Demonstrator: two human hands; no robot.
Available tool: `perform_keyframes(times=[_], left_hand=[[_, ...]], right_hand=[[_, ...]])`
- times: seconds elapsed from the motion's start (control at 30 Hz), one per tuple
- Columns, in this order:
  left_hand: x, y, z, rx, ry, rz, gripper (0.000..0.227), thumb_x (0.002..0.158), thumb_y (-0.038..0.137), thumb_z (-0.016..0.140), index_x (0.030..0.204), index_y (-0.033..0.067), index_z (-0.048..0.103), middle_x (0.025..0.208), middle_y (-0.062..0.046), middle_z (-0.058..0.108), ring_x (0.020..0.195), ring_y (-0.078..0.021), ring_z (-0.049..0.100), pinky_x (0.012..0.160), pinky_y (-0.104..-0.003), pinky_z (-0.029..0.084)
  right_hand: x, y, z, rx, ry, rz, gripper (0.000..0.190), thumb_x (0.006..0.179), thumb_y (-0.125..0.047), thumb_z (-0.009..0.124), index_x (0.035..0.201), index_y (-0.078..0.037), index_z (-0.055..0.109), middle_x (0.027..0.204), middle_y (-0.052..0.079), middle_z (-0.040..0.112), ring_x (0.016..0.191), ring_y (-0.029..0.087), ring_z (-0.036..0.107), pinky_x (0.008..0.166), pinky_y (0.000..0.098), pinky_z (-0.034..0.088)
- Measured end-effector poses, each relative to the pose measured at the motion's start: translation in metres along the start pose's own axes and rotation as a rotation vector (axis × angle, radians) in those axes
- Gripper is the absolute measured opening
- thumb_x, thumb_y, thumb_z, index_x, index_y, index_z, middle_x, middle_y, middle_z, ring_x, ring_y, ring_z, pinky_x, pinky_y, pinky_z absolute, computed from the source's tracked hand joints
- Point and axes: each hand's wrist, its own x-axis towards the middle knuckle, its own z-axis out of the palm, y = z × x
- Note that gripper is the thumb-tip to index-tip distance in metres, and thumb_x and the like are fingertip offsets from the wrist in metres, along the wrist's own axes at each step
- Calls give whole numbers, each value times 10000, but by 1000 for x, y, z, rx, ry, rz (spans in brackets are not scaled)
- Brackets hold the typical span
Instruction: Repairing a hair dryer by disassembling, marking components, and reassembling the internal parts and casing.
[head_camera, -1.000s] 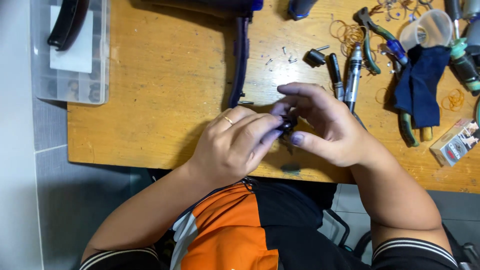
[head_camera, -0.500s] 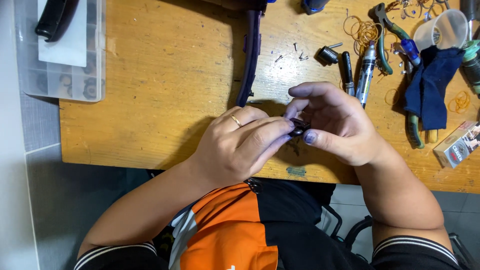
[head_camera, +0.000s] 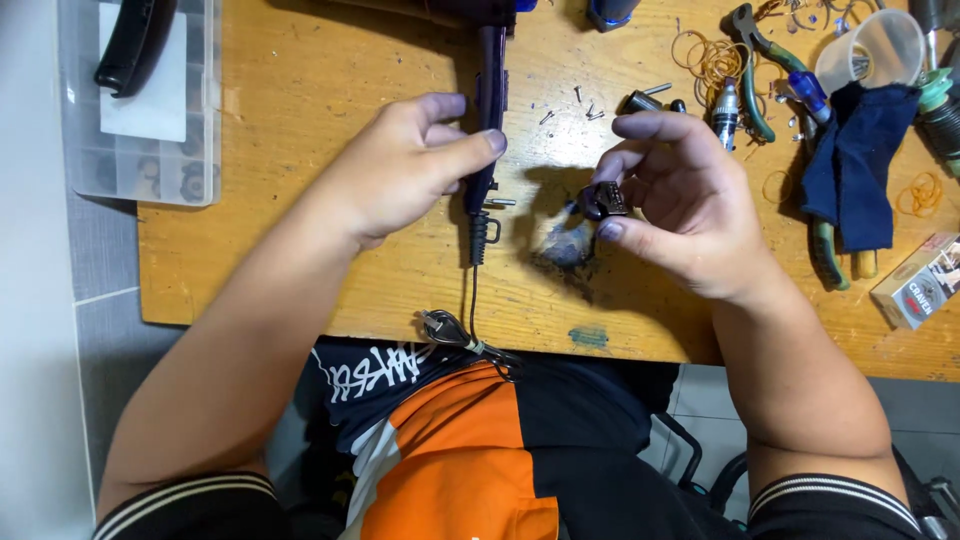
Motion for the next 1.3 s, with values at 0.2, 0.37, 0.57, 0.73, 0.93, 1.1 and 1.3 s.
perform_keyframes(times=[0.2, 0.37, 0.57, 0.73, 0.93, 1.1, 1.3], left_hand=[[21, -7, 7, -406, -120, -141, 626, 989, 109, 757, 1593, 19, 620, 1352, -140, 860, 1193, -231, 843, 1068, -335, 692], [11, 1, 13, -512, -120, -132, 447, 1007, 11, 740, 1450, -20, 695, 1290, -178, 814, 1177, -281, 819, 1095, -395, 714], [-2, 10, 31, -298, -38, -40, 313, 1020, 107, 783, 1323, 94, 703, 1206, -56, 861, 1180, -225, 879, 1138, -355, 743], [-15, 11, 60, -205, 25, 194, 306, 1019, 228, 809, 1256, 90, 672, 1207, -52, 802, 1033, -182, 844, 963, -281, 785], [-15, 6, 77, -148, 96, 390, 369, 981, 343, 844, 1249, 139, 691, 1196, -29, 844, 1013, -154, 768, 924, -326, 651], [-10, 2, 79, -201, 84, 429, 324, 997, 296, 833, 1231, 130, 683, 1188, -41, 852, 993, -154, 792, 918, -324, 683], [-2, -7, 73, -324, -46, 503, 264, 1068, 217, 751, 1269, 79, 649, 1251, -121, 809, 1151, -219, 821, 1054, -359, 737]], right_hand=[[-1, -3, -4, -57, 46, -20, 743, 1001, -65, 834, 1633, 3, 449, 1325, 181, 662, 1254, 238, 686, 1091, 332, 638], [-3, 1, -12, -105, 98, -73, 727, 1014, -33, 825, 1635, 30, 451, 1478, 186, 610, 1364, 256, 667, 1154, 326, 636], [-2, 3, -19, -219, 173, -95, 720, 1051, -27, 804, 1658, 15, 418, 1369, 229, 621, 1347, 274, 644, 1134, 352, 595], [-2, 3, -24, -288, 249, -121, 685, 1093, -36, 793, 1666, 1, 420, 1398, 224, 627, 1353, 259, 643, 1153, 357, 605], [-2, -2, -26, -392, 309, -118, 662, 1115, -27, 797, 1662, -11, 423, 1394, 221, 618, 1350, 255, 639, 1102, 343, 585], [-2, 3, -26, -341, 301, -133, 671, 1110, -22, 790, 1664, -16, 412, 1399, 233, 617, 1345, 261, 638, 1130, 337, 575], [-11, -1, -13, -399, 284, -275, 769, 1034, 18, 863, 1642, -7, 392, 1397, 346, 654, 1300, 366, 705, 1055, 391, 641]])
